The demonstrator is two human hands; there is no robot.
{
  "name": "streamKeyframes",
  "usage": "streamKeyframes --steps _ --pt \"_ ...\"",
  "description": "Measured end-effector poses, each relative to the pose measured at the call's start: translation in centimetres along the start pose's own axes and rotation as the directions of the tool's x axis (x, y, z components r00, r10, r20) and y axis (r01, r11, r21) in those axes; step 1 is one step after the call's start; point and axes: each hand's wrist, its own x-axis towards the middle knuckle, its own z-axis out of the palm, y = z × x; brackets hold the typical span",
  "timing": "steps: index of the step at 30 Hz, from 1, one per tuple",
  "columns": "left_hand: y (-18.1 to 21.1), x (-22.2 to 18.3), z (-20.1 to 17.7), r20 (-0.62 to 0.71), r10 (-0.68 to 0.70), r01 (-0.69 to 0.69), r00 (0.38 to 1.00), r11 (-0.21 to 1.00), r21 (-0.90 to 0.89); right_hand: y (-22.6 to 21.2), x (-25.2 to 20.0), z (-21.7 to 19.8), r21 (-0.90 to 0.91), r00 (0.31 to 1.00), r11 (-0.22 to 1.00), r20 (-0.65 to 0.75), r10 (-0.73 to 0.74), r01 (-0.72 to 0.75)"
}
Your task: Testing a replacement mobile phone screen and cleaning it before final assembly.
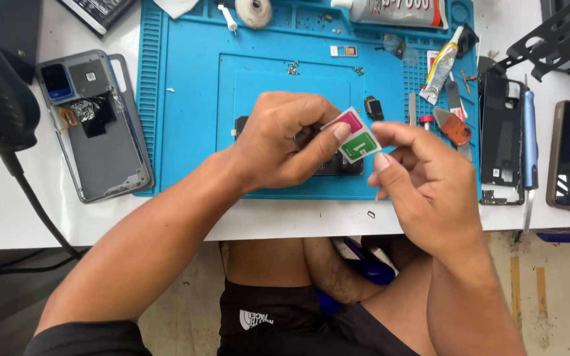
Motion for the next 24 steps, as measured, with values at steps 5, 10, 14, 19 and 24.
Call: streamKeyframes --steps 5,10,14,19,24 --pt "0.4 0.4 -0.1 0.033 0.013 -0.014 0.999 0.999 0.041 0.7 0.2 0.1 -0.004 0.999 0.999 -0.030 -0.042 0.042" --pt "-0.5 -0.3 0.4 0.171 -0.144 0.114 0.975 0.978 0.173 1.5 1.0 -0.3 -0.258 0.919 0.886 0.023 -0.393 0.385" --pt "-1.4 -1.0 1.1 0.238 -0.134 0.070 0.962 0.963 0.260 2.2 0.7 -0.1 -0.328 0.934 0.882 0.005 -0.357 0.339" --pt "-1.3 -1.0 1.3 0.324 -0.215 0.122 0.921 0.951 0.285 2.6 0.6 0.2 -0.334 0.929 0.871 0.044 -0.367 0.360" --pt "-1.0 -1.2 1.8 0.306 -0.222 0.140 0.926 0.953 0.270 3.2 0.6 0.7 -0.368 0.944 0.873 0.047 -0.328 0.321"
